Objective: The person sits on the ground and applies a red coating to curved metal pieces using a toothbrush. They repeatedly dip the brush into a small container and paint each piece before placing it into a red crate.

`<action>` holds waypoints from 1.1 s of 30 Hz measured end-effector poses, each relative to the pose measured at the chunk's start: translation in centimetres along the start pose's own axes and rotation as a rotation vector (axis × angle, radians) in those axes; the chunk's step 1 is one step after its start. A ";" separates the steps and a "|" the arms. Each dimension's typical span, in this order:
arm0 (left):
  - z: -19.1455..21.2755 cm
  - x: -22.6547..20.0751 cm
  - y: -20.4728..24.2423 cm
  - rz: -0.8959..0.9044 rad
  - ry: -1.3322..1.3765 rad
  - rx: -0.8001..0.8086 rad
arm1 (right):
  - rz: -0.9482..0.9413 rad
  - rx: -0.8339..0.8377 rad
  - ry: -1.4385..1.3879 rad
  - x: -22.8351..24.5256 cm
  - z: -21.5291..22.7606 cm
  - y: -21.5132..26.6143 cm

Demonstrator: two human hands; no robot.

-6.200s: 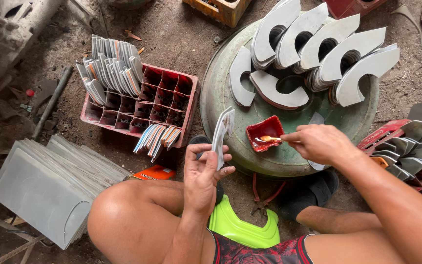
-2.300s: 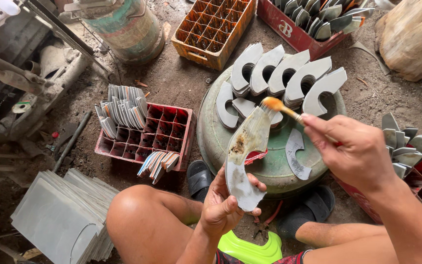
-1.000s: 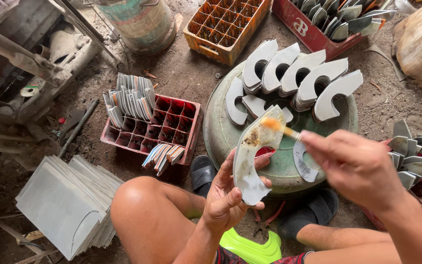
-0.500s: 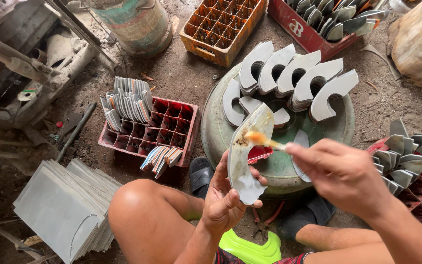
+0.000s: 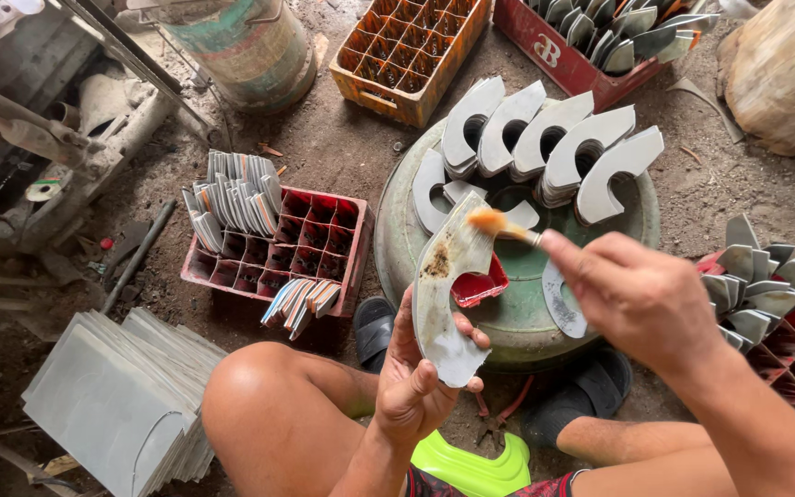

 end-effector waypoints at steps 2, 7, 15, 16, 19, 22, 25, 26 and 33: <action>-0.9 -0.3 -0.1 -0.014 -0.023 0.024 | -0.043 -0.051 0.133 -1.2 0.8 -0.3; -5.2 -3.8 -1.4 0.003 -0.670 0.095 | -0.161 -0.178 -0.092 -2.3 4.1 -0.9; -10.4 -8.0 -6.0 -0.381 -2.205 0.400 | -0.139 0.020 -0.173 -2.4 3.4 -1.5; -10.4 -8.0 -6.3 -0.357 -2.194 0.381 | -0.113 0.053 -0.085 -2.5 2.8 -1.3; -10.2 -7.6 -6.9 -0.329 -2.150 0.329 | -0.050 0.111 0.043 -2.4 1.7 -0.8; -9.7 -7.3 -6.7 -0.352 -2.112 0.284 | -0.005 0.174 -0.061 -1.5 0.6 -0.2; -9.5 -7.3 -6.9 -0.318 -2.086 0.259 | -0.045 0.262 -0.216 -1.4 -0.1 -0.5; -9.6 -7.2 -6.9 -0.321 -2.076 0.265 | -0.074 0.294 -0.261 -1.7 -0.2 -0.5; -9.8 -7.1 -6.8 -0.345 -2.062 0.265 | -0.189 0.087 -0.046 -2.9 2.6 -0.7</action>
Point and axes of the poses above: each hand's wrist, its own y-axis away from the middle knuckle, its own z-axis out of the back of the hand, x = y × z, the point moved 5 cm from there along -y, towards the middle knuckle, and after that the axes turned 6 degrees about -x, right-handed, at the moved point
